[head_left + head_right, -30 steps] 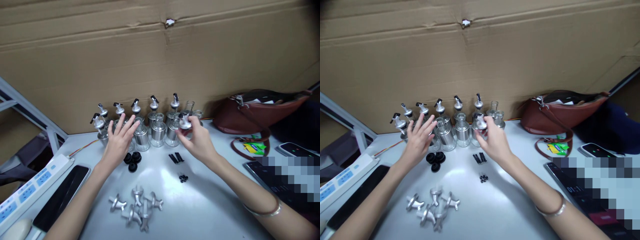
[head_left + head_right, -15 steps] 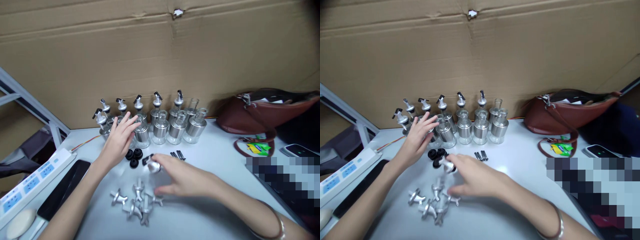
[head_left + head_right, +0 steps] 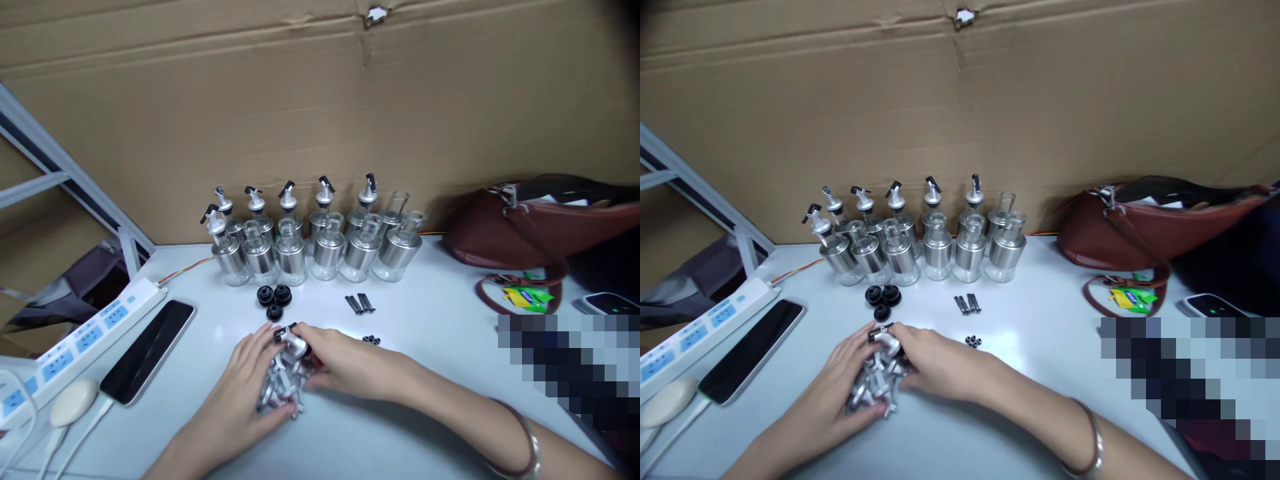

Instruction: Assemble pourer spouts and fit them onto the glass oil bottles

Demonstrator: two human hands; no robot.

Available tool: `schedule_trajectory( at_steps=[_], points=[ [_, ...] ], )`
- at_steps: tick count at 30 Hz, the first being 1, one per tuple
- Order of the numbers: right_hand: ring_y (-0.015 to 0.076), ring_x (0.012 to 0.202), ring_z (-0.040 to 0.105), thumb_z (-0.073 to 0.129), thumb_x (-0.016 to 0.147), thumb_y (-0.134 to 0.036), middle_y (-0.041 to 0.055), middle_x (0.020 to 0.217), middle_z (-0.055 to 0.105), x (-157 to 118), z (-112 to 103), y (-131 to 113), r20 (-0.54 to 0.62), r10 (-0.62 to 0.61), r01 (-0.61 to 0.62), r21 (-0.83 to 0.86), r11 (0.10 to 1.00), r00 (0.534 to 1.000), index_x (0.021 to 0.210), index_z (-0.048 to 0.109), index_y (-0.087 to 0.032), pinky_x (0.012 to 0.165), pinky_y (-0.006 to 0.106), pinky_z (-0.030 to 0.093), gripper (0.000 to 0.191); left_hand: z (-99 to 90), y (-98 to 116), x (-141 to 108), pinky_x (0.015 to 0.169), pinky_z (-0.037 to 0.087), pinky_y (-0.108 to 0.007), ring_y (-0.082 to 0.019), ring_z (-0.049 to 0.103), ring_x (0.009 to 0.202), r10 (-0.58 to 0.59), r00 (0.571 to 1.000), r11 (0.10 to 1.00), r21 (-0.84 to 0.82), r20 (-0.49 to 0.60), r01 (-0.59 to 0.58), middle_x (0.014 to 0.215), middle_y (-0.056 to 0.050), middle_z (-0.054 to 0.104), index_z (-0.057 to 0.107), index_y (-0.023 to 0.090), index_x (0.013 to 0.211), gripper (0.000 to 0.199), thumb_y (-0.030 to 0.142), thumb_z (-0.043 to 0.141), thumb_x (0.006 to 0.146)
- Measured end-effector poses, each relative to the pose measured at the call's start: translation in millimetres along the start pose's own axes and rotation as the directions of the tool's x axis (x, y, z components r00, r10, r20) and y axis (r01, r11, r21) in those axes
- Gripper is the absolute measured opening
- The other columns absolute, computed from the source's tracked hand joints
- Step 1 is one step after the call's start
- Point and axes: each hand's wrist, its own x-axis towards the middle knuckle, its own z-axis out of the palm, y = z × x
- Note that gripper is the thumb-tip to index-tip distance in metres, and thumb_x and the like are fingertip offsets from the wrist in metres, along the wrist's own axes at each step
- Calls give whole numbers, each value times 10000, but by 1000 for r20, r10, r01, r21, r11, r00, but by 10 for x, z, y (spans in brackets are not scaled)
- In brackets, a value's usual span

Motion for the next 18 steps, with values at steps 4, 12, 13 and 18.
schedule_trajectory(
  at_steps=[4, 12, 13, 18],
  points=[
    [196, 797, 609, 690, 805, -186, 69, 931, 637, -151, -35, -29, -62, -5, 4, -28, 1000, 998, 1085, 474, -166, 673, 280, 463, 355, -96, 69, 154, 1030, 408, -597, -355, 372, 1352, 106, 989, 994, -11, -105, -107, 1401, -186, 450, 392, 207, 1302, 547, 285, 634, 817],
    [142, 636, 617, 477, 973, -309, 31, 776, 685, -387, -74, 168, -347, -189, 191, -27, 981, 919, 1101, 547, -149, 605, 236, 467, 217, 29, 462, 563, 827, 557, -356, -207, 602, 973, 143, 925, 947, -224, -352, -231, 1059, -86, 531, 386, 239, 1247, 419, 273, 582, 879],
    [137, 599, 608, 470, 975, -369, 28, 736, 683, -393, -72, 202, -393, -233, 222, -73, 972, 890, 1063, 574, -141, 581, 231, 454, 265, 49, 508, 619, 795, 565, -334, -197, 608, 929, 157, 933, 949, -213, -325, -234, 1031, -77, 524, 402, 230, 1235, 406, 281, 588, 878],
    [111, 439, 504, 402, 926, -580, -7, 502, 565, -427, -71, 313, -547, -513, 276, -458, 845, 661, 720, 609, -136, 494, 246, 337, 532, 69, 609, 723, 688, 569, -285, -183, 623, 816, 284, 906, 947, -55, -313, -315, 957, -71, 552, 444, 198, 1180, 277, 199, 512, 911]
  ],
)
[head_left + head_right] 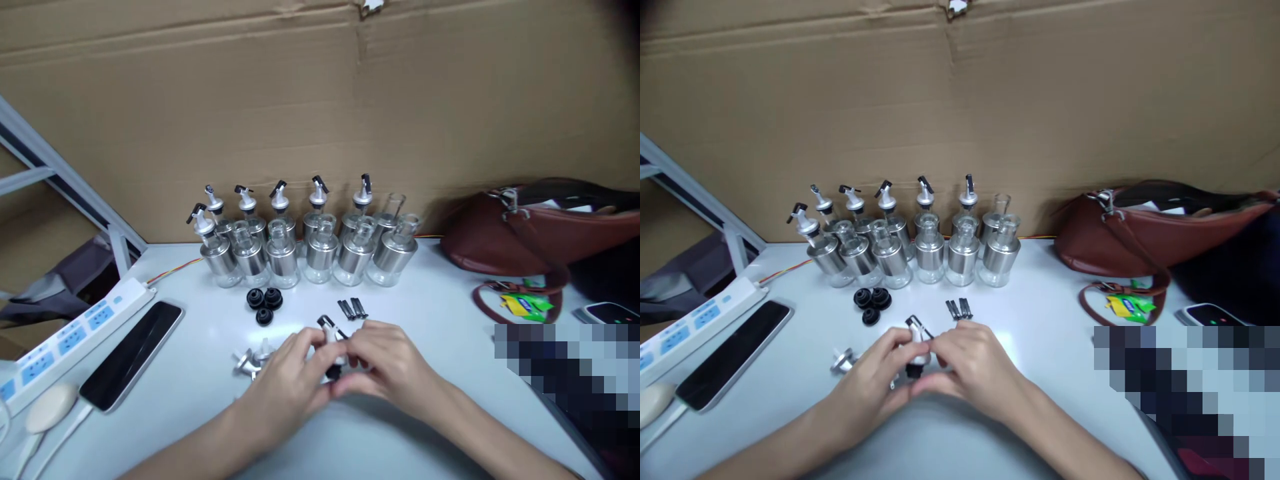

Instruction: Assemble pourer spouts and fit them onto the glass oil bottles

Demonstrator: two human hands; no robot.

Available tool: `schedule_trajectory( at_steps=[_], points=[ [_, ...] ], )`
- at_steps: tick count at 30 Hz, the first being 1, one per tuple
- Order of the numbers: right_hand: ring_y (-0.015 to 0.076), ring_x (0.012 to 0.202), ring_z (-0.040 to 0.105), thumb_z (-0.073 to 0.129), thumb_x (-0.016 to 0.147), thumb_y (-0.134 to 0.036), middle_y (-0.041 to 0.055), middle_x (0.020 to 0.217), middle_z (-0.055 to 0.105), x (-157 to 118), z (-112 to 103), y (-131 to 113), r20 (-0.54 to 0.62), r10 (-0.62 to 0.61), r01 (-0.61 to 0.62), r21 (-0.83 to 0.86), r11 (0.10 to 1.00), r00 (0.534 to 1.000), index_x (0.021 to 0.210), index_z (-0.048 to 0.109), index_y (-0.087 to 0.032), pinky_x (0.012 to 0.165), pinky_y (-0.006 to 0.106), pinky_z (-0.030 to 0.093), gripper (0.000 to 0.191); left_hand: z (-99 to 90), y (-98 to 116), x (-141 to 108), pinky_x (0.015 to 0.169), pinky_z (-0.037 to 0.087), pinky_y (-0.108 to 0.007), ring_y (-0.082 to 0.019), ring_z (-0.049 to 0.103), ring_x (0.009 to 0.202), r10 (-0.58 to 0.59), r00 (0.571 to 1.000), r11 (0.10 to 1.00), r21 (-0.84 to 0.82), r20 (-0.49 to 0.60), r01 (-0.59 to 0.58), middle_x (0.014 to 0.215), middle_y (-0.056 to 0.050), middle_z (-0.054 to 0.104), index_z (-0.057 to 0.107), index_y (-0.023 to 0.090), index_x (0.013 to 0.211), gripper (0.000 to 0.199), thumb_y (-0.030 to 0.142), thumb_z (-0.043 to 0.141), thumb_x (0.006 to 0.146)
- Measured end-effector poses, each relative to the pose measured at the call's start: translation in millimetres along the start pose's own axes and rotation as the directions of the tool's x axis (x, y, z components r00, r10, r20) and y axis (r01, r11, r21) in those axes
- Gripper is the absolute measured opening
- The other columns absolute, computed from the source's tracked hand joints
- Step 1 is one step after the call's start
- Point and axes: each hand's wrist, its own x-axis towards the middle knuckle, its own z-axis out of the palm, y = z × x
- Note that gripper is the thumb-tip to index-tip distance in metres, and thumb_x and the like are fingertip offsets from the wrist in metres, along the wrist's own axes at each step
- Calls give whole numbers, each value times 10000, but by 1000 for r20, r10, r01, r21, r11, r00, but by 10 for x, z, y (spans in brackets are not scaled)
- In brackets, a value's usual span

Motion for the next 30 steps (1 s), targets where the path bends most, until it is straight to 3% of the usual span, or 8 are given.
schedule_trajectory(
  at_steps=[4, 10, 12, 15, 18, 23, 30],
  points=[
    [112, 431, 452, 305, 1007, -460, -1, 473, 508, 5, -43, -14, -2, -116, 115, -137, 984, 993, 601, 560, -151, 482, 270, 288, 570, -67, 20, -58, 654, 558, -300, -190, 612, 735, 103, 993, 994, 52, -53, -101, 887, -87, 598, 458, 171, 1091, 245, 76, 402, 872],
    [143, 508, 535, 426, 990, -396, 24, 578, 603, 24, -66, -47, -31, -136, 127, -208, 970, 990, 941, 604, -78, 496, 268, 384, 368, -144, 27, -114, 631, 547, -269, -172, 569, 717, 116, 992, 993, -18, 41, -116, 845, -68, 561, 419, 183, 1035, 352, -11, 388, 743],
    [156, 527, 561, 423, 997, -345, 39, 622, 638, 7, -57, -61, -11, -135, 130, -213, 968, 991, 1051, 567, -66, 501, 281, 405, 319, -134, 22, -114, 604, 532, -257, -165, 547, 697, 115, 993, 992, -51, 37, -113, 807, -47, 533, 408, 192, 1008, 295, 8, 392, 778],
    [170, 546, 583, 436, 982, -299, 49, 658, 660, -10, -45, -88, 28, -124, 127, -211, 969, 992, 1127, 533, -74, 502, 296, 426, 285, -96, 12, -112, 575, 499, -247, -157, 520, 677, 111, 994, 992, -63, 3, -110, 793, -35, 508, 419, 194, 961, 56, 157, 411, 920],
    [159, 524, 566, 449, 948, -210, 36, 634, 649, 1, -30, -120, 21, -128, 129, -218, 967, 992, 1120, 529, -74, 498, 284, 438, 233, -55, 15, -115, 539, 449, -243, -149, 488, 634, 108, 994, 994, -24, 11, -108, 753, -18, 496, 447, 196, 873, 165, 304, 380, 979],
    [144, 493, 527, 378, 950, -127, 30, 589, 623, 30, 3, -190, 0, -121, 119, -188, 975, 993, 1029, 518, -98, 479, 260, 435, 164, -63, 50, -116, 528, 412, -263, -155, 452, 599, 104, 992, 994, 23, 72, -106, 707, -8, 490, 463, 196, 797, 173, 185, 390, 953],
    [147, 464, 459, 317, 922, -121, -1, 548, 546, 38, 55, -202, 2, -132, 130, -193, 972, 991, 864, 480, -173, 466, 270, 366, 181, -161, 80, -81, 496, 399, -238, -140, 445, 594, 50, 985, 992, -123, 166, -30, 727, 2, 497, 508, 212, 815, 79, 178, 574, 842]
  ],
)
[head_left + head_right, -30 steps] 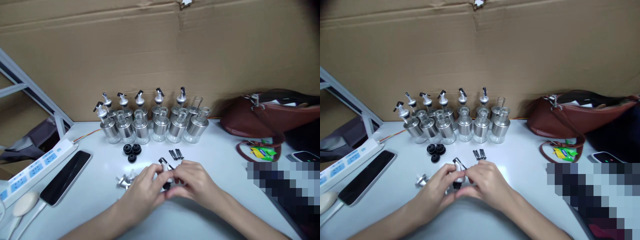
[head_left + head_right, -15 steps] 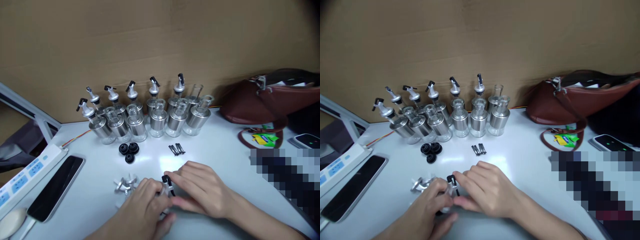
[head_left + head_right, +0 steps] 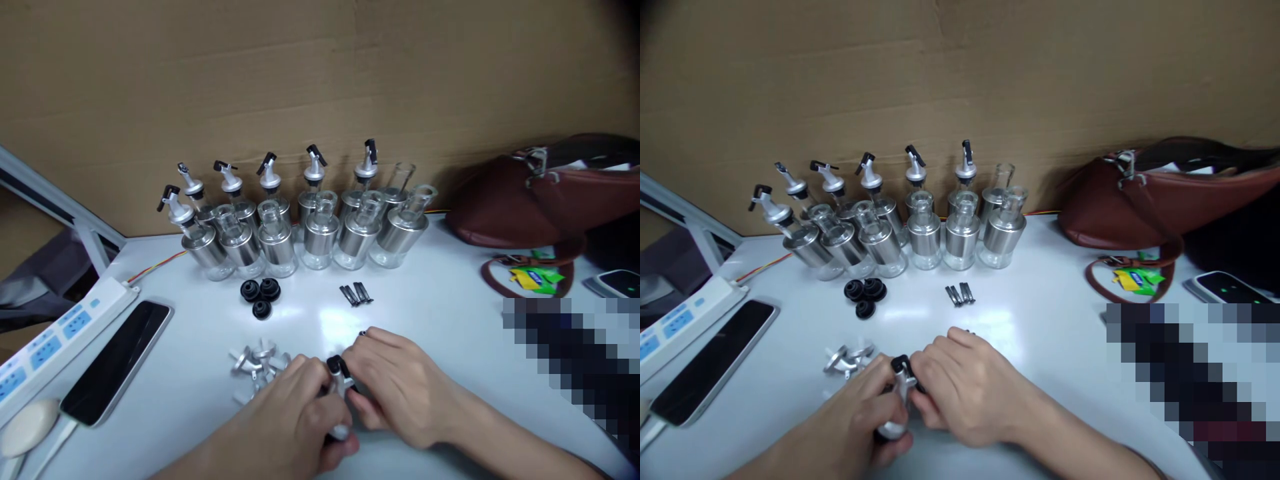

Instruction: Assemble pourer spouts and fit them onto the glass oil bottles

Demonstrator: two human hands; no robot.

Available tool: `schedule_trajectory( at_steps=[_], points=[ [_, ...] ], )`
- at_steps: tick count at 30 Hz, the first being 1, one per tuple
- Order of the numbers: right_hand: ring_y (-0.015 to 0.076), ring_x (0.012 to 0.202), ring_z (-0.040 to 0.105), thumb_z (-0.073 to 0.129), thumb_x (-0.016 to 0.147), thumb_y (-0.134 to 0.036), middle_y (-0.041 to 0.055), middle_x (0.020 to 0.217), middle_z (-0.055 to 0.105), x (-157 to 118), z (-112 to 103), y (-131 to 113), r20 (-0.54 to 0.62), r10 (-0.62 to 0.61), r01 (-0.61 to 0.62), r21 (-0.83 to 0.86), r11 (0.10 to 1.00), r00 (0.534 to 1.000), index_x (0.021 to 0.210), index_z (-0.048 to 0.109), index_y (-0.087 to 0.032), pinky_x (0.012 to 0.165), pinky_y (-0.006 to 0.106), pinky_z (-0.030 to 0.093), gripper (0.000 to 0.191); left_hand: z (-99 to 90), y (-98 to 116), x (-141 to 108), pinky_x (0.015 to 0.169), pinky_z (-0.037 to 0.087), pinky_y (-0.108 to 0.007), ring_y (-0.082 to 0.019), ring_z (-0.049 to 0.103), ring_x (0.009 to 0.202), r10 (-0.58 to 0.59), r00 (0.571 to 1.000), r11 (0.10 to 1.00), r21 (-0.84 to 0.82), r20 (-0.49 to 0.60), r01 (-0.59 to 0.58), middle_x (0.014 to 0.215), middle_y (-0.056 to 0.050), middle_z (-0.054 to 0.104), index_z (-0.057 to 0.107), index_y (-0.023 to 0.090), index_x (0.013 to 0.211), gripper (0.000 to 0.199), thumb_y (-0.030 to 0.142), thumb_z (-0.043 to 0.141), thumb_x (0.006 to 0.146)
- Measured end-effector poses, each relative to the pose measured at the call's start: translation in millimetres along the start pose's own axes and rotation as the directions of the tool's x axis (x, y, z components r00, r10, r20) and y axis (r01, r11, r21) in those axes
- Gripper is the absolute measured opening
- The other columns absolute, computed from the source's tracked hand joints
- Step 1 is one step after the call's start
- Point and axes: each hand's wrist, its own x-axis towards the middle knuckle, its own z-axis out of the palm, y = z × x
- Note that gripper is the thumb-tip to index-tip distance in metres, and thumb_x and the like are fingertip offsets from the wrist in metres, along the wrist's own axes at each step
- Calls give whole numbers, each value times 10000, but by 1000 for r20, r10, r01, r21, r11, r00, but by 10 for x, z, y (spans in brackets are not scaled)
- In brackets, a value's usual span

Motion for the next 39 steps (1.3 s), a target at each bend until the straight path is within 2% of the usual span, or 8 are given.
schedule_trajectory(
  at_steps=[5, 10, 15, 20, 24, 29, 33, 39],
  points=[
    [151, 428, 382, 304, 805, -15, -24, 511, 495, -45, -45, 105, -38, 2, -1, 33, 999, 999, 820, 425, -214, 440, 281, 296, 233, 185, 1, -90, 470, 377, -217, -123, 449, 598, 76, 995, 989, -125, -66, -84, 711, 19, 497, 548, 228, 766, 157, 245, 702, 786],
    [156, 538, 510, 347, 936, -96, 24, 630, 592, -91, -169, 275, -71, 170, -173, -37, 984, 983, 925, 517, -189, 515, 281, 402, 194, 168, -51, -101, 586, 442, -269, -154, 513, 683, 101, 977, 990, -74, -188, -117, 722, -18, 532, 528, 205, 760, 155, 285, 615, 860],
    [190, 727, 634, 510, 928, -190, 83, 855, 671, -165, -282, 614, -112, 463, -473, -103, 875, 879, 916, 635, -185, 626, 293, 485, 126, -16, -45, -32, 614, 455, -298, -162, 558, 685, 164, 974, 986, 42, -155, -159, 676, -26, 530, 503, 190, 719, 238, 262, 466, 944],
    [217, 642, 617, 471, 910, -268, 75, 727, 635, -314, -297, 914, 132, 659, -639, -166, 751, 740, 742, 615, -181, 607, 332, 494, 237, -4, -8, -13, 591, 444, -283, -145, 553, 657, 184, 968, 981, 88, -168, -171, 653, -23, 533, 484, 192, 672, 367, 286, 331, 993],
    [225, 678, 640, 431, 886, -240, 76, 750, 635, -393, -177, 967, 271, 675, -648, -193, 737, 686, 721, 602, -190, 663, 343, 514, 243, 21, -15, -6, 600, 430, -279, -137, 551, 659, 201, 962, 978, 95, -184, -186, 649, -12, 534, 465, 191, 672, 382, 300, 307, 1003],
    [259, 777, 650, 381, 915, -298, 155, 982, 624, -374, -177, 938, 197, 721, -686, -222, 693, 664, 1058, 572, -131, 711, 391, 518, 291, 41, -26, -19, 637, 425, -277, -132, 545, 681, 229, 954, 971, 117, -196, -209, 687, -9, 540, 477, 188, 698, 356, 297, 327, 1003],
    [219, 639, 613, 536, 843, -293, 70, 761, 610, -342, -266, 909, 357, 685, -672, -182, 718, 636, 939, 596, -146, 618, 333, 497, 186, 42, -21, -27, 649, 432, -274, -130, 546, 691, 218, 957, 974, 106, -194, -200, 700, -6, 538, 485, 188, 708, 304, 299, 403, 978],
    [223, 770, 636, 521, 818, -137, 83, 870, 639, -359, -193, 864, 436, 611, -629, -123, 768, 661, 929, 629, -152, 714, 338, 506, 156, 21, -16, -13, 630, 432, -268, -122, 536, 665, 218, 958, 973, 120, -184, -198, 685, -2, 536, 459, 193, 695, 315, 284, 377, 985]
  ],
)
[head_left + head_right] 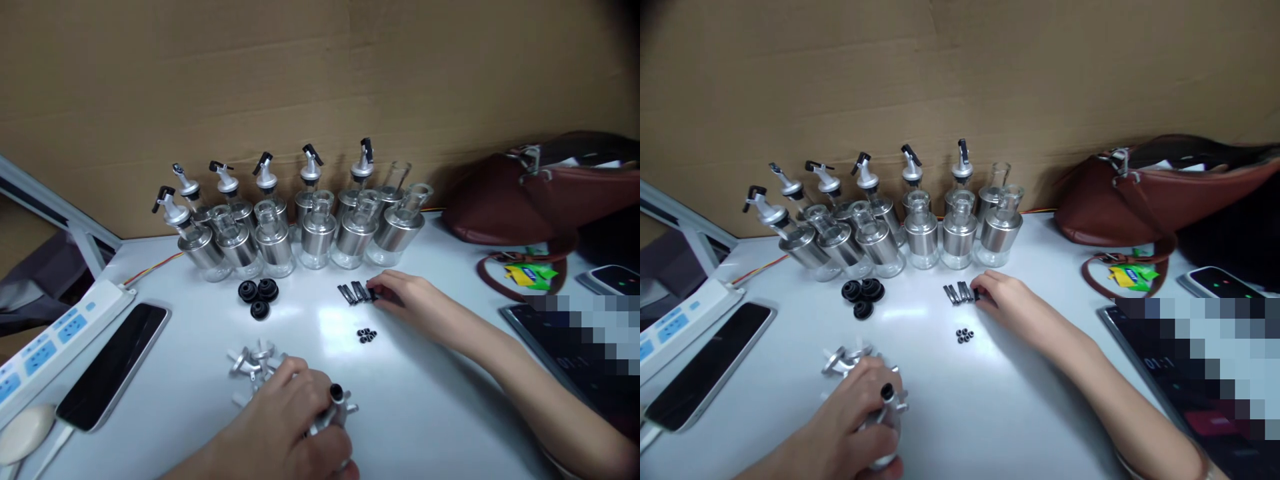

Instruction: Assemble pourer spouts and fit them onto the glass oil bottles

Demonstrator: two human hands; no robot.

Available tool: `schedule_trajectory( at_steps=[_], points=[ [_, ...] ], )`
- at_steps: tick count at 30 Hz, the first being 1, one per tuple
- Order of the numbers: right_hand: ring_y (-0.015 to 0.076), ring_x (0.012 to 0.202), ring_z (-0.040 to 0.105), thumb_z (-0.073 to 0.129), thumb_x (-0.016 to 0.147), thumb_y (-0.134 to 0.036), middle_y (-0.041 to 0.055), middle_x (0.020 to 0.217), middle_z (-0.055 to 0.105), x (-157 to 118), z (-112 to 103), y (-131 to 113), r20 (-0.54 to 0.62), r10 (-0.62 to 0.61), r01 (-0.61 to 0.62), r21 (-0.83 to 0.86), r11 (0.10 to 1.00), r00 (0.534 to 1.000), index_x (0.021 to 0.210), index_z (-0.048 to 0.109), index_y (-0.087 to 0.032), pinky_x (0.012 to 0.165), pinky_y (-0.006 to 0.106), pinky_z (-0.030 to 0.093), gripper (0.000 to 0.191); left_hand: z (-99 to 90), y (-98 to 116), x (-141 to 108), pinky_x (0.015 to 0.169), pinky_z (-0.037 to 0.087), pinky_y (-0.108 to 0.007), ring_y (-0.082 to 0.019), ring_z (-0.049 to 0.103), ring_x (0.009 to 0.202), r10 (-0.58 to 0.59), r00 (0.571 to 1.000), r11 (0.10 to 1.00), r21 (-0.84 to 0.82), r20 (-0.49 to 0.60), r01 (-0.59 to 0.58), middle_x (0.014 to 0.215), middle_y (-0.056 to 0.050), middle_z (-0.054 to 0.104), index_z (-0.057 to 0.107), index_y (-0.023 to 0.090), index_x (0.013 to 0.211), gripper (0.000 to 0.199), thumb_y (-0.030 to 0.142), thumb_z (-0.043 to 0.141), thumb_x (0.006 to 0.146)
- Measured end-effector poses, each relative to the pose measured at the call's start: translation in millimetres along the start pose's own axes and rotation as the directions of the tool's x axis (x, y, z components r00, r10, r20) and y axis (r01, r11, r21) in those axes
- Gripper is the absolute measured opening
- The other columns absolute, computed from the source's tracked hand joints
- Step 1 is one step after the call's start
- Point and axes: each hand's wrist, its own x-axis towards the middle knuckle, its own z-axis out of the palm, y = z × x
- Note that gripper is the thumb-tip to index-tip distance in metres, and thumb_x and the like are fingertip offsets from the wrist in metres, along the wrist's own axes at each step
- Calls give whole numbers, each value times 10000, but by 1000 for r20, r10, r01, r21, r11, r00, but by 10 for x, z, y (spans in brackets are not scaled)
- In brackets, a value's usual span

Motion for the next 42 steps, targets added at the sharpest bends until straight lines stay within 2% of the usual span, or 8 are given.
schedule_trajectory(
  at_steps=[15, 19, 22, 27, 30, 33, 38, 42],
  points=[
    [223, 868, 620, 546, 895, -202, 84, 938, 614, 28, 131, -18, -131, -205, 211, 34, 977, 970, 997, 645, -173, 768, 355, 523, 145, 45, -12, 18, 558, 397, -244, -124, 472, 631, -26, 1000, 998, -61, -12, 25, 660, -7, 508, 449, 182, 670, 359, 259, 325, 998],
    [222, 845, 597, 482, 951, -268, 94, 919, 605, -15, 51, -207, -223, -233, 247, 37, 968, 947, 983, 600, -149, 754, 351, 495, 171, 54, -18, 41, 570, 401, -246, -129, 460, 644, -90, 996, 994, -69, 6, 90, 710, -13, 520, 468, 177, 707, 279, 231, 405, 974],
    [183, 815, 580, 371, 993, -217, 80, 892, 608, -99, 16, -447, -285, -316, 371, 163, 914, 905, 1002, 566, -154, 733, 301, 478, 205, 44, -18, 57, 578, 394, -237, -126, 457, 645, -117, 993, 990, -81, 5, 117, 740, -9, 532, 464, 181, 716, 280, 242, 397, 981],
    [138, 889, 589, 337, 1009, -207, 72, 968, 622, -225, 20, -778, -123, -418, 421, 493, 761, 900, 1087, 545, -158, 793, 236, 476, 227, 24, -24, 60, 610, 393, -232, -113, 469, 645, -96, 995, 982, -159, 16, 98, 769, 0, 545, 450, 188, 729, 354, 355, 306, 1005],
    [129, 844, 579, 314, 1016, -202, 56, 902, 614, -240, 23, -836, -96, -425, 395, 592, 702, 900, 1019, 559, -164, 759, 231, 474, 248, 51, -35, 20, 611, 382, -237, -113, 462, 616, -88, 993, 978, -185, 79, 101, 702, 29, 509, 446, 195, 738, 304, 382, 406, 975],
    [136, 830, 568, 329, 1014, -222, 58, 899, 595, -234, 26, -830, -76, -416, 372, 612, 698, 906, 957, 579, -175, 748, 246, 471, 261, 98, -46, -39, 619, 389, -244, -119, 478, 607, -97, 992, 969, -218, 86, 114, 703, 34, 531, 446, 203, 815, 216, 375, 523, 920],
    [142, 832, 562, 364, 1002, -225, 55, 911, 594, -242, 35, -820, -37, -414, 348, 614, 709, 909, 990, 585, -186, 762, 258, 465, 224, 107, -69, -96, 600, 410, -241, -122, 510, 600, -142, 989, 936, -331, -34, 122, 811, -12, 612, 395, 220, 951, 209, 423, 444, 948],
    [135, 810, 558, 356, 1008, -240, 54, 920, 585, -254, 26, -817, -9, -430, 353, 586, 729, 903, 978, 597, -190, 747, 250, 459, 248, 69, -86, -135, 643, 464, -236, -141, 583, 694, -169, 985, 893, -416, 41, 171, 832, -19, 621, 363, 231, 1052, 342, 341, 626, 863]
  ],
)
